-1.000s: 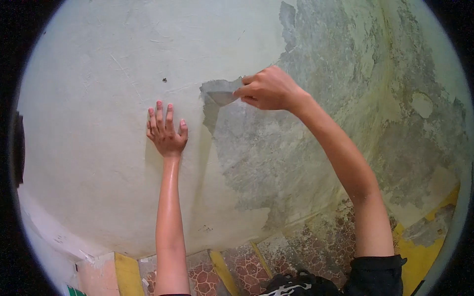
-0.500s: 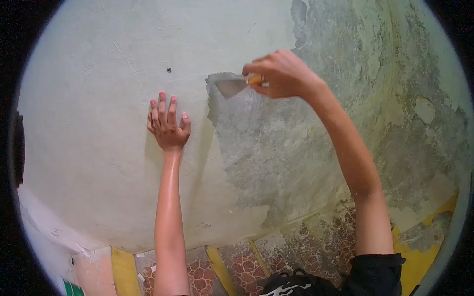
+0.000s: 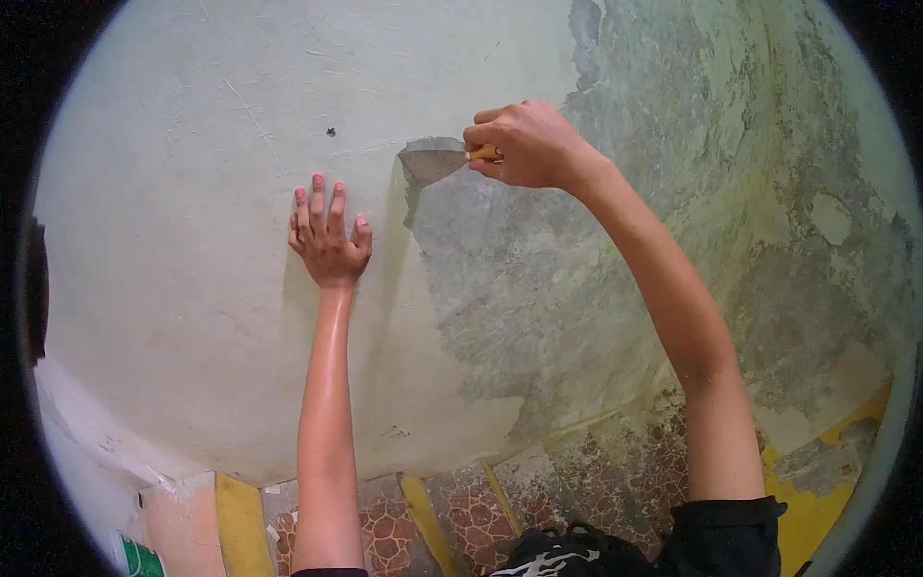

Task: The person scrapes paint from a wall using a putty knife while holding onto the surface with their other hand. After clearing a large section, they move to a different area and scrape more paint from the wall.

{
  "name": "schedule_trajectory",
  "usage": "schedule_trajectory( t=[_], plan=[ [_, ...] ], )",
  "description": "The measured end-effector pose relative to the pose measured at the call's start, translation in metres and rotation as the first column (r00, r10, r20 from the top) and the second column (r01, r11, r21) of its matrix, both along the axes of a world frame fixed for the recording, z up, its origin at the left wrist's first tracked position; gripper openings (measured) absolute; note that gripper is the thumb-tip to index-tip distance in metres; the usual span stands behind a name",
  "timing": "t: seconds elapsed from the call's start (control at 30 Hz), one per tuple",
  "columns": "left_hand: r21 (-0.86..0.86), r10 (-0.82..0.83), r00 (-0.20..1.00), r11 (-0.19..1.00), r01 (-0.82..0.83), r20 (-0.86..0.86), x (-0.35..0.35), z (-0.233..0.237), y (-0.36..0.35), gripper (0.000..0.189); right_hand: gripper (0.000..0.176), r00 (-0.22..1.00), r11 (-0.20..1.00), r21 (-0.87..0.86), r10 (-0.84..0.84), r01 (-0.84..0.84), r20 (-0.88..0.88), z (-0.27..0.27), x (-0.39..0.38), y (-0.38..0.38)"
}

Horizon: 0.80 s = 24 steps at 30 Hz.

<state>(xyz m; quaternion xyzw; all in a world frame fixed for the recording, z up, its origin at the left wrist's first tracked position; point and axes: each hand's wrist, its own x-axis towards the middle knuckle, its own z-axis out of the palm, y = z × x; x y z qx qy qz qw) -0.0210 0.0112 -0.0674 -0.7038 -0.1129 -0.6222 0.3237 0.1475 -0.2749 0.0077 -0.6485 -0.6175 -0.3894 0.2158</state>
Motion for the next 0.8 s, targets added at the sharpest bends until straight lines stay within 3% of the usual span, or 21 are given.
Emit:
schedule_trajectory(
  t=[0.23,0.33,0.4,0.47,0.5,0.53,0.57,0.63,0.8],
  plan=[
    [0.027,-0.041,0.999,0.999,0.042,-0.019,-0.004,0.003,0.005,0.052,0.014,1.000,0.999,0.020,0.027,-0.027,-0.001,0.001,0.011,0.004],
    [0.074,-0.157,0.987,0.984,0.160,-0.042,-0.004,0.007,0.008,0.049,0.016,1.000,1.000,0.011,0.023,-0.023,-0.013,-0.001,0.013,0.008],
    [0.126,-0.377,0.918,0.912,0.391,-0.125,-0.006,0.015,0.016,0.043,0.018,0.998,0.999,-0.020,0.041,-0.042,-0.045,-0.009,0.009,0.010],
    [0.158,-0.256,0.960,0.949,0.272,-0.117,-0.006,0.012,0.032,0.042,0.019,0.982,0.975,0.135,0.182,-0.174,-0.049,-0.028,0.017,0.026],
    [0.192,-0.329,0.933,0.916,0.353,-0.149,-0.007,0.018,0.031,0.046,0.018,0.991,0.989,0.109,0.107,-0.098,-0.079,-0.031,0.016,0.029],
    [0.248,-0.188,0.975,0.945,0.212,-0.118,-0.005,0.013,0.041,0.047,0.017,0.969,0.947,0.229,0.242,-0.226,-0.043,-0.040,0.029,0.042],
    [0.244,-0.282,0.948,0.918,0.312,-0.148,0.001,0.016,0.050,0.043,0.016,0.991,0.967,0.228,0.129,-0.116,-0.043,-0.042,0.030,0.047],
    [0.247,-0.064,0.995,0.966,0.080,-0.073,0.001,0.008,0.043,0.045,0.016,0.987,0.977,0.211,0.076,-0.044,-0.145,-0.039,0.024,0.033],
    [0.233,-0.184,0.974,0.949,0.211,-0.133,0.000,0.011,0.053,0.045,0.021,0.960,0.989,0.143,0.009,0.032,-0.279,-0.018,0.021,0.056]
  ],
)
